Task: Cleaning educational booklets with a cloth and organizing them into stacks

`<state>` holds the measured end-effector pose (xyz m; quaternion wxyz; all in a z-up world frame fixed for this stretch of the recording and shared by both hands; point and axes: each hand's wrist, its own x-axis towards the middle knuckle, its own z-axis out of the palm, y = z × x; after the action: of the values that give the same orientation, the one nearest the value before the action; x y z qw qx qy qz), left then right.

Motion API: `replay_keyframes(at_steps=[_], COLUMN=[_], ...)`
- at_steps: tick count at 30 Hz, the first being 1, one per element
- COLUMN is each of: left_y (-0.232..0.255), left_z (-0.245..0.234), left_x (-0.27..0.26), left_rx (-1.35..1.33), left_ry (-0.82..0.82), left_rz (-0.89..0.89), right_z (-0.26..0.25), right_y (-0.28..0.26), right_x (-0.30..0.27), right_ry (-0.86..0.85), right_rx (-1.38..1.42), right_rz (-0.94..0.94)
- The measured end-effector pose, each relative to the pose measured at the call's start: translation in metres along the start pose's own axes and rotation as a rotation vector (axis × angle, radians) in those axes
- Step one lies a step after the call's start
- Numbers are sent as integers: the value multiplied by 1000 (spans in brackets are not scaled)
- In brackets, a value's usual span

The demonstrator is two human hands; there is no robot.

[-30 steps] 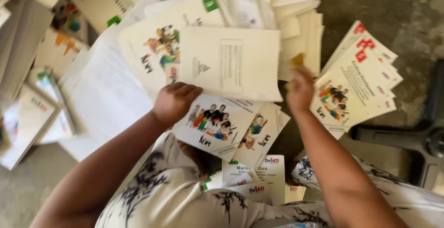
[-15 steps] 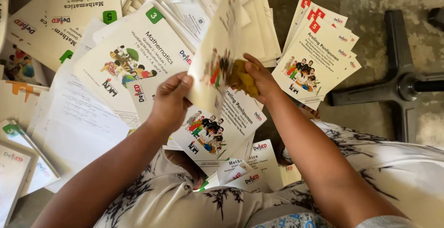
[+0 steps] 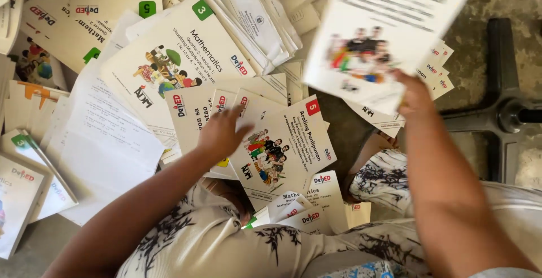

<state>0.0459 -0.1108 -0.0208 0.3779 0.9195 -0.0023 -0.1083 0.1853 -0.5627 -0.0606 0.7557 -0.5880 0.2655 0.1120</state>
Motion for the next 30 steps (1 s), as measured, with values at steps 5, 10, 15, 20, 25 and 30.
replay_keyframes(at_steps=[5,10,15,20,25,30], left_y=[-17,-23,-18,-3,-16,-7], left_z=[26,32,36,36,37,-27], left_x=[-40,-37,-5,10,14,12], left_rx=[598,722,940,1015,861,545], left_ry=[-475,-283,-416,-430,-417,-385], left_rz=[-60,-106,121,184,52,-254], right_z=[-144,-148,-138,-138,-75,-46], right_y=[-2,8,-1,9,-2,16], right_x=[50,57,33,46,37,72], right_ry=[334,635,838,948,763,763], right_rx=[-132,-614,-1299,-902,-761,-711], right_rz=[182,392,621,-39,-174,-388])
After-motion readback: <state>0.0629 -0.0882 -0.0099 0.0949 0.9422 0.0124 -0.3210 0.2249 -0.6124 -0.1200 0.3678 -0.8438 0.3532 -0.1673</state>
